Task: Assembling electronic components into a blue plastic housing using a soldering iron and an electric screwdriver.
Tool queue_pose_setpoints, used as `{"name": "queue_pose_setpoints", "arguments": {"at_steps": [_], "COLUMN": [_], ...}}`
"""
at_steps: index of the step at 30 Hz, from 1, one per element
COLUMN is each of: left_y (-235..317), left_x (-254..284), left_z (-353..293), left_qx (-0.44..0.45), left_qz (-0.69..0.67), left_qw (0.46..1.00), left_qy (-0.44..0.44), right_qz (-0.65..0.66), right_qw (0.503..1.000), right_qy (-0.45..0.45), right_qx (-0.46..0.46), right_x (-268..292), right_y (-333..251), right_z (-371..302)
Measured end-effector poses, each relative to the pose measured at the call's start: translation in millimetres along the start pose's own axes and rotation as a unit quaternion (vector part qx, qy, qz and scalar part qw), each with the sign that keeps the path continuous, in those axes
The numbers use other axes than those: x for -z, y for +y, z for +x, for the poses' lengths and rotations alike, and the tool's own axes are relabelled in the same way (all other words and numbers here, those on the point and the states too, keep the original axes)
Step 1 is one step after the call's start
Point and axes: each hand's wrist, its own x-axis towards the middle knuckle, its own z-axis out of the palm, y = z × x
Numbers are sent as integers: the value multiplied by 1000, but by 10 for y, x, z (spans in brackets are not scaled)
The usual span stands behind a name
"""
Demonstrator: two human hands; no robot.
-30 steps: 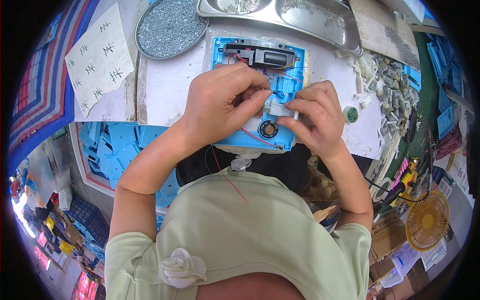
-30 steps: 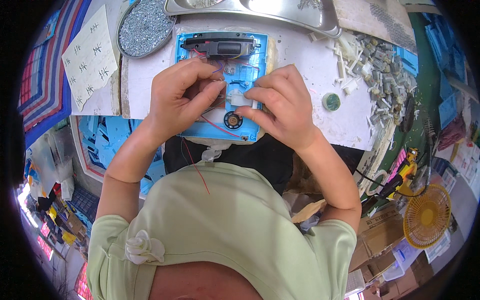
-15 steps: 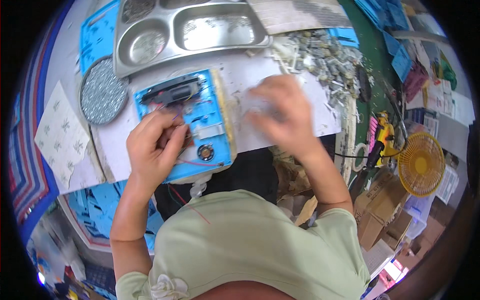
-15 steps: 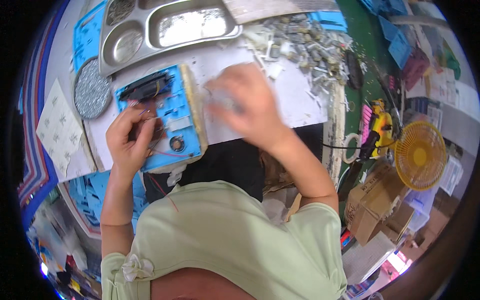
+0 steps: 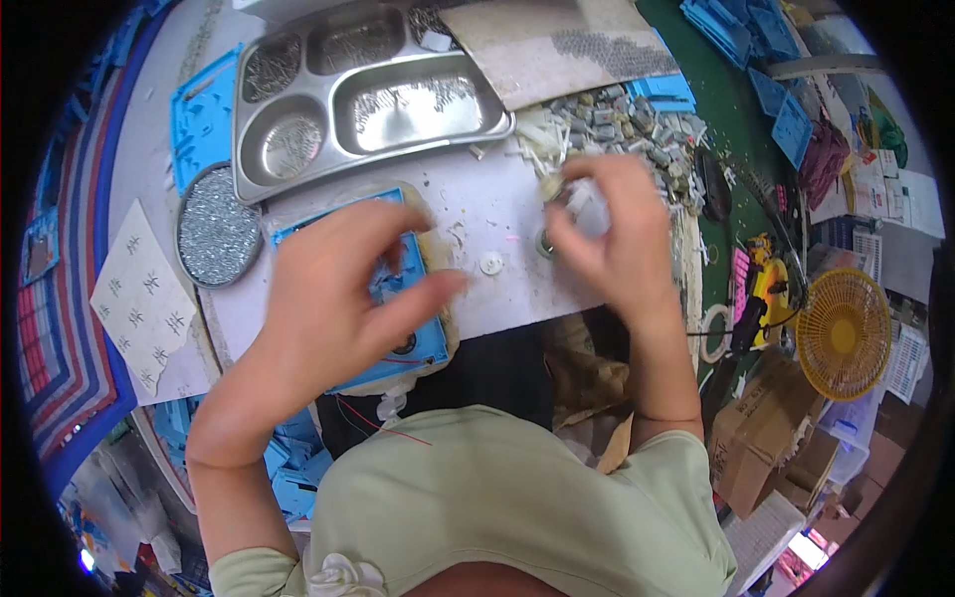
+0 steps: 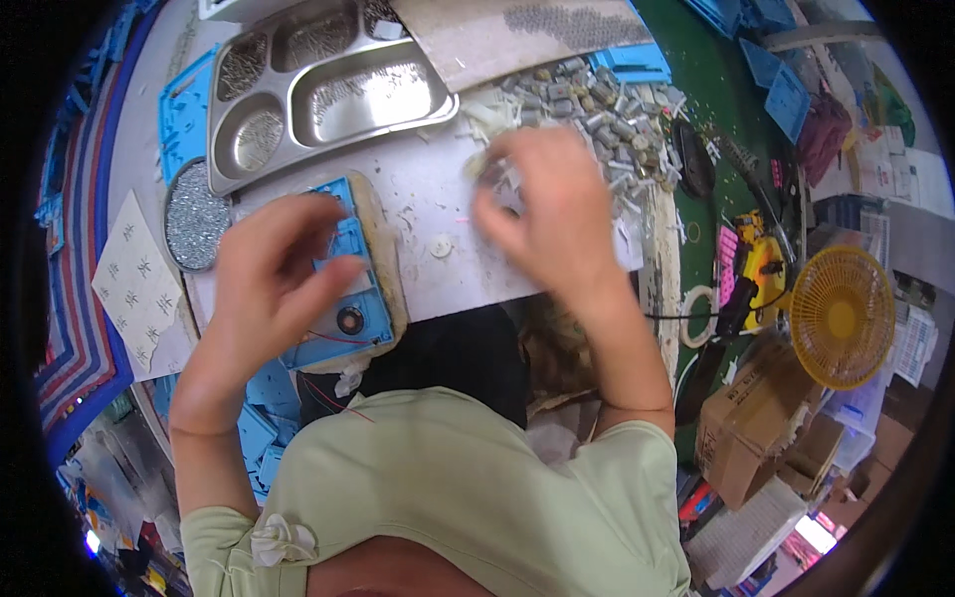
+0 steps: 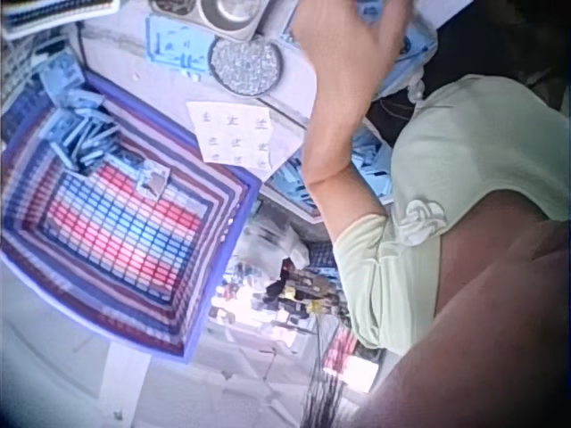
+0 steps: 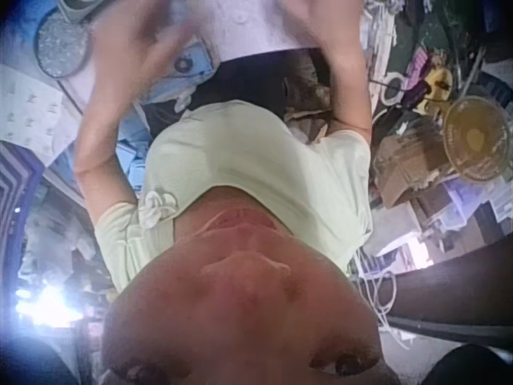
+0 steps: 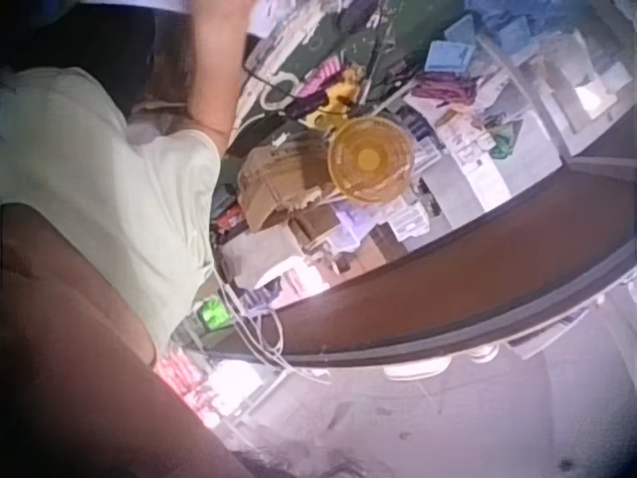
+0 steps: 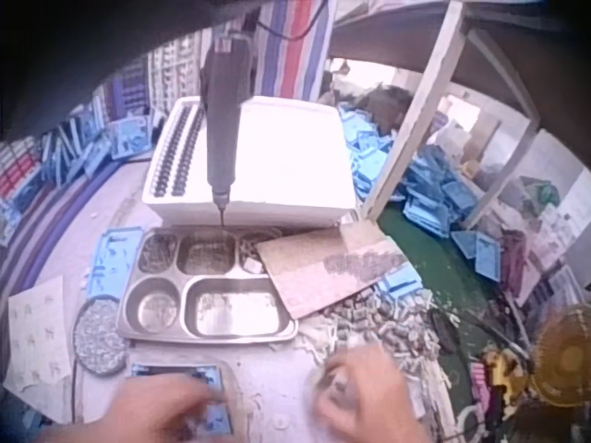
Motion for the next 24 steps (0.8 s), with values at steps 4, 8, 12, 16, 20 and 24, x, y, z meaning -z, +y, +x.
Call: {"name": "queue_pose_setpoints", "arguments": {"at_steps": [4, 8, 12, 16, 20, 24], "left_y": [-29, -27, -69, -140, -908, -1124], "left_x": [-120, -140, -309, -503, -985, -1250], "left_z": [390, 553, 768, 1490, 2234, 2505], "left_qx": [43, 141, 84, 140, -17, -73], "left_qz": [-65, -196, -202, -157, 111, 182], "left_qw": [974, 910, 881, 876, 993, 980], "left_qy": [-214, -336, -420, -434, -47, -20], "right_qz": [136, 233, 409, 587, 582, 581], "right_qw": [988, 971, 908, 775, 755, 752], "right_qy": [-28, 0, -41, 14, 24, 59], "right_qx": [72, 51, -82, -232, -301, -307], "right_x": [76, 133, 186, 178, 83, 38], "right_y": [-408, -246, -20, 77, 294, 576], "right_z": [48, -93, -317, -432, -350, -591]}}
